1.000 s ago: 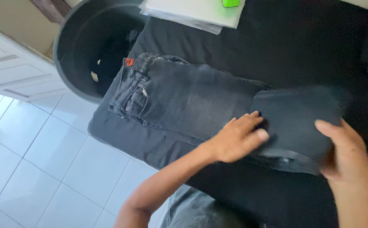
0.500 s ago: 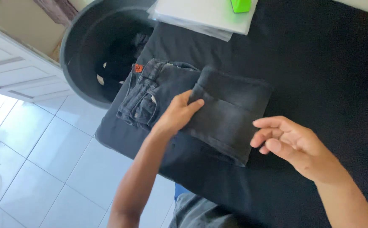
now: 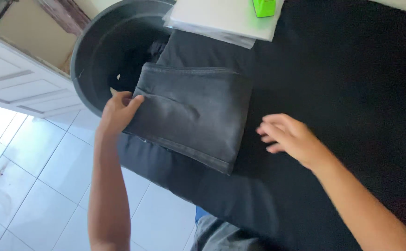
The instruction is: The recorder irons a pair of black jeans on a flat surface and then folds them.
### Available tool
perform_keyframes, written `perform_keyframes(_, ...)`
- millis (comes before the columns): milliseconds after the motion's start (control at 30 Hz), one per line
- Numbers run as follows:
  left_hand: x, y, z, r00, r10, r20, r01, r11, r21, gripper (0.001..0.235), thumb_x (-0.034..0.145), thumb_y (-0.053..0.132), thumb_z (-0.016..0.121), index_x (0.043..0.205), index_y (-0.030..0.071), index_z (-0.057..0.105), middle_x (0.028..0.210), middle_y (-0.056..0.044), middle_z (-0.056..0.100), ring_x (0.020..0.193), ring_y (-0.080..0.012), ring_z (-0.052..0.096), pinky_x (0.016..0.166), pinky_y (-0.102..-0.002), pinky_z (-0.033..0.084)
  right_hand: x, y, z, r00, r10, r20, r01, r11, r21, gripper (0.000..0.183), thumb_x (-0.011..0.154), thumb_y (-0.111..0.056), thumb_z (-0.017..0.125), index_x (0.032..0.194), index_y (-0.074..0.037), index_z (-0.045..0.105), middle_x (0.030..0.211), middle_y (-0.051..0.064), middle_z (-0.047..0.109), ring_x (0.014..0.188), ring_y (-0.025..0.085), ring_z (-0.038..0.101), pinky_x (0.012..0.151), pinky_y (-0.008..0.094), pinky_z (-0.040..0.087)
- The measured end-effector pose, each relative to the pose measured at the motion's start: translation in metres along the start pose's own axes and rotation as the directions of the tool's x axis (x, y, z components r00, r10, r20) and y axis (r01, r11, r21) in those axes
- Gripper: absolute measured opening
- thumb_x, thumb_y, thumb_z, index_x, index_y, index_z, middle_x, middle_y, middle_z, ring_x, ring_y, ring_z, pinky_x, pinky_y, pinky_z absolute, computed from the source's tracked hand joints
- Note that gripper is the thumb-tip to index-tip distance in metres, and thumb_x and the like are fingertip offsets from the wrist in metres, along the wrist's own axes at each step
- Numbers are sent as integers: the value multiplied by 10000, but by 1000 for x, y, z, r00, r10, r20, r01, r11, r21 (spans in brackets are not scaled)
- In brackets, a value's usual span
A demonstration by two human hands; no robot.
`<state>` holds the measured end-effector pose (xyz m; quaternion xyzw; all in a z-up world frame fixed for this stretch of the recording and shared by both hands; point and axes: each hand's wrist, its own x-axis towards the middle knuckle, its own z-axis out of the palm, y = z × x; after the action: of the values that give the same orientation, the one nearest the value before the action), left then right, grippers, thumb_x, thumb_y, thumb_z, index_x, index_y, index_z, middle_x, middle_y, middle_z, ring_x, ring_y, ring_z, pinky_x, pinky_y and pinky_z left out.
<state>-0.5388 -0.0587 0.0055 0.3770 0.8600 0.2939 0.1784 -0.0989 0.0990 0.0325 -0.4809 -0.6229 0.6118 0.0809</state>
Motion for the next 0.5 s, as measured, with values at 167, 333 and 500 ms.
perform_keyframes(167,1,3,15,1000,-3,-24,7,987,162,658,918,538,709,1298,2,670,1198,-260,667,1084,-402,660,889,-480,512,43,-20,50,998,56,10,-57,969,239,533,972,-384,592,1345,-5,550,1150,160,707,945,266,735,779,415,631)
perform_keyframes(333,-28,49,15,997,5,81,-13,995,96,560,931,457,690,1204,-31,654,1051,-255,704,952,-360,712,823,-466,544,36,1,42,996,-76,-45,85,961,263,469,947,-275,630,1276,50,556,1086,187,712,884,233,751,705,402,659)
perform_keyframes(500,-100,166,58,969,-67,238,60,998,37,412,902,330,726,1145,27,590,901,-177,675,774,-258,703,640,-398,575,-31,36,-39,939,-7,-343,26,998,51,378,908,-196,672,1226,3,627,1014,159,751,861,233,746,754,383,617)
